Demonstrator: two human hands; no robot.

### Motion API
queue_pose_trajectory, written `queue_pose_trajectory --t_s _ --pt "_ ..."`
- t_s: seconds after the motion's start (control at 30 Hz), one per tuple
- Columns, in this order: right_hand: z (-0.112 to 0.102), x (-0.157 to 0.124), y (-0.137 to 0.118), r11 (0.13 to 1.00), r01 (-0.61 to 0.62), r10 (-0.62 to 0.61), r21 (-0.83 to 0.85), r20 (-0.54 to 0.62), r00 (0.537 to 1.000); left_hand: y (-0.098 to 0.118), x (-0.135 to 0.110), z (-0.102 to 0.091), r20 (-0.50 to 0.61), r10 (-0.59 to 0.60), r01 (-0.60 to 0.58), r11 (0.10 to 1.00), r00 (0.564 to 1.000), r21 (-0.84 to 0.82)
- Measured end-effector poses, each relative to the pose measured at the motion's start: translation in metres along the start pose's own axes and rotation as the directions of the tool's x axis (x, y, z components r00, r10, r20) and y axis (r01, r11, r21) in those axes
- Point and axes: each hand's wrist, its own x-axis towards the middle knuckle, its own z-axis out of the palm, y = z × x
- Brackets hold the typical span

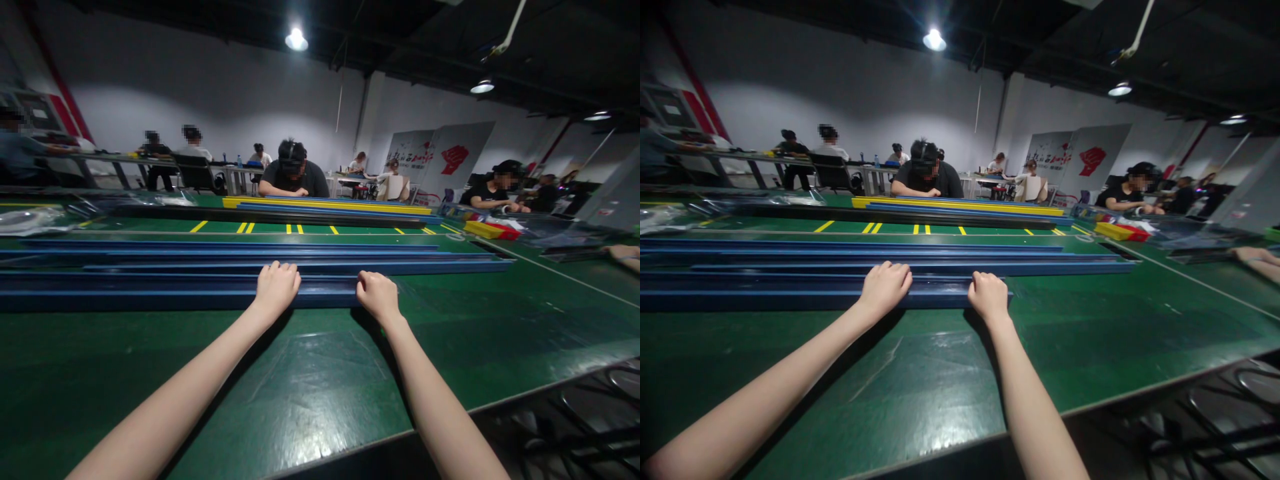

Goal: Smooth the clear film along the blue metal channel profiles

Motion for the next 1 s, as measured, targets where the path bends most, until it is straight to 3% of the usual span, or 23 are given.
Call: queue_pose_trajectory --t_s 0.27,0.4,0.77,1.0 --pt "0.0 -0.002 -0.007 0.99 0.134 -0.134 0.041 0.004 0.991 0.014 -0.002 0.008 -0.022 0.244 -0.243 0.951 0.97 -0.19" --pt "-0.001 -0.002 -0.01 0.981 0.187 -0.187 0.051 0.011 0.982 0.018 -0.005 0.014 -0.01 0.308 -0.302 0.925 0.951 -0.23" --pt "-0.003 -0.002 -0.009 0.982 0.164 -0.168 0.097 0.029 0.985 0.012 -0.002 0.008 0.044 0.283 -0.267 0.939 0.958 -0.218" --pt "-0.004 -0.002 -0.008 0.987 0.119 -0.12 0.107 0.002 0.993 0.014 -0.003 0.0 0.017 0.197 -0.194 0.975 0.98 -0.11"
